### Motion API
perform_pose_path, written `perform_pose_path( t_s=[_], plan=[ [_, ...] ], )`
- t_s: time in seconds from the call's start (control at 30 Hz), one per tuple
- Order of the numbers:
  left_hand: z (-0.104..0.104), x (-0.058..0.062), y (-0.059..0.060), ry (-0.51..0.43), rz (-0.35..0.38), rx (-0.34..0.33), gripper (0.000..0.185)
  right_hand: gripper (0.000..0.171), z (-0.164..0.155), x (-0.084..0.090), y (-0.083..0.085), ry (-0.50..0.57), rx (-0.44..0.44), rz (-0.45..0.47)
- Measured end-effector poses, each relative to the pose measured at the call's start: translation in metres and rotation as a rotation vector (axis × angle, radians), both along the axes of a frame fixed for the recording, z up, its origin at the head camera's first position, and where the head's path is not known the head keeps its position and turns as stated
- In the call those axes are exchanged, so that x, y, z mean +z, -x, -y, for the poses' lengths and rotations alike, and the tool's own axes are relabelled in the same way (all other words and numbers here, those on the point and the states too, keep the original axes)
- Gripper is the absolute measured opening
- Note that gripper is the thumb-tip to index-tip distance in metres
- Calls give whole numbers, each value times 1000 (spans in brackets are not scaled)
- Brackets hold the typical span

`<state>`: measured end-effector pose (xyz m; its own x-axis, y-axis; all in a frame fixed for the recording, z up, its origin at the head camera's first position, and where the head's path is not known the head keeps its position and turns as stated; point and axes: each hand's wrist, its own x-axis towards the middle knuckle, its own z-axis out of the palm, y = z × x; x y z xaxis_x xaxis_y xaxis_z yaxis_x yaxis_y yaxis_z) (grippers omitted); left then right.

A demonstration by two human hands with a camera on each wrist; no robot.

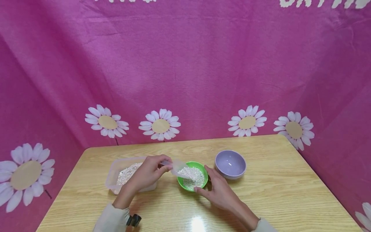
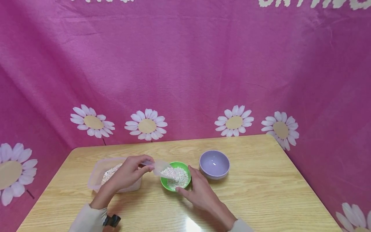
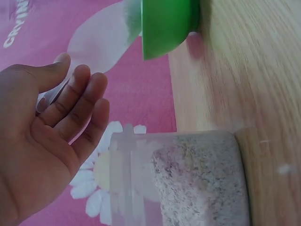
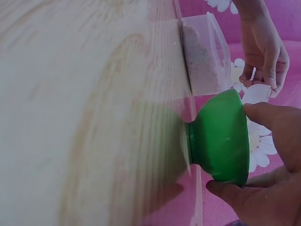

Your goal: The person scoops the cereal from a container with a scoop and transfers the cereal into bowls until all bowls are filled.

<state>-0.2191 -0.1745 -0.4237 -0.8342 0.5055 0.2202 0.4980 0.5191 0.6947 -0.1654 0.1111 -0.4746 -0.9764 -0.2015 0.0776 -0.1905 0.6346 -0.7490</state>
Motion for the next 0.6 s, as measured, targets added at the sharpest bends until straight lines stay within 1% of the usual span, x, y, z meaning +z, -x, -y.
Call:
perform_pose_path(
  t_s=[0.17,0.27,0.33,0.4,0.53,0.6],
  plan=[
    [-6,9,4,71,-36,-54,11,94,-1,-2,1,-6,-6,7],
    [-9,15,5,111,-50,-69,12,94,-1,-2,1,-3,-8,6],
    [-10,20,6,140,-62,-69,14,94,-1,-2,1,-1,-7,5],
    [-10,25,6,161,-90,-68,14,94,-1,-3,1,2,-5,4],
    [-7,33,5,173,-126,-55,14,94,-2,-3,2,7,-3,5],
    [-5,36,5,167,-132,-49,13,94,-2,-3,2,10,-3,9]
  ],
)
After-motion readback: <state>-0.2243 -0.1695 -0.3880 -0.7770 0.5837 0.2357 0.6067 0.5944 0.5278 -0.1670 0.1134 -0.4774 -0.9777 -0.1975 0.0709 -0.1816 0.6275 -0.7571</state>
